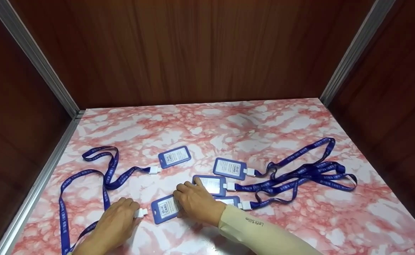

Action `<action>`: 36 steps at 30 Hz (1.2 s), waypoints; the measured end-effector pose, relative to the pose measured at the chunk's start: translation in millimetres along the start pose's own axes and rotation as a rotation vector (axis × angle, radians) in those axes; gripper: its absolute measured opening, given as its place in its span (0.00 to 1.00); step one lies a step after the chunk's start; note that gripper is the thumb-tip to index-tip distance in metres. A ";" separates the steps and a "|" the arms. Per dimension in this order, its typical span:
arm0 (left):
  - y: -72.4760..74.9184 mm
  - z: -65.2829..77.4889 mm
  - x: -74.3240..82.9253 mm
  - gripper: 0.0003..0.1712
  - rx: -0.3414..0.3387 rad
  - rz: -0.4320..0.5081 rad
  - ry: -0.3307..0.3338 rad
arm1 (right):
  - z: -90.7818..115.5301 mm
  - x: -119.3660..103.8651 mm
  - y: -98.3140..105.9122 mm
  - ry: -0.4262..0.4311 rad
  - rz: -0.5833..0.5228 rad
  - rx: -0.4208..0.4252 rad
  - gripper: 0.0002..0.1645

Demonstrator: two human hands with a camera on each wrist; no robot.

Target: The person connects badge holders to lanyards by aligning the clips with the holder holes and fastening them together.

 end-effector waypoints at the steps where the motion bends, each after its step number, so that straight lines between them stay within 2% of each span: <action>1: -0.1 0.0 -0.2 0.14 -0.008 -0.001 0.004 | -0.1 -0.3 -0.1 -0.001 -0.003 0.000 0.29; 9: 0.2 -2.1 -1.7 0.13 -0.059 0.007 0.031 | 0.5 0.0 0.7 -0.001 -0.018 0.019 0.26; 22: 1.4 -2.0 -2.9 0.12 -0.066 0.017 0.026 | 1.1 1.2 -0.6 -0.004 -0.050 0.020 0.28; 28: 0.3 1.0 -2.5 0.13 -0.046 0.007 0.010 | 2.2 0.7 -0.9 -0.004 -0.063 0.035 0.26; 36: -0.6 1.7 -0.9 0.12 -0.077 0.017 0.046 | 0.1 0.8 -1.4 -0.008 -0.085 0.015 0.26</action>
Point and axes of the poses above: each hand's wrist, its own z-axis away from the middle knuckle, its own y-axis out of the back of the hand, x = y × z, the point moved 4 cm from there along -z, towards the middle knuckle, and after that the axes turned 8 degrees about y, right-handed, at the moved point
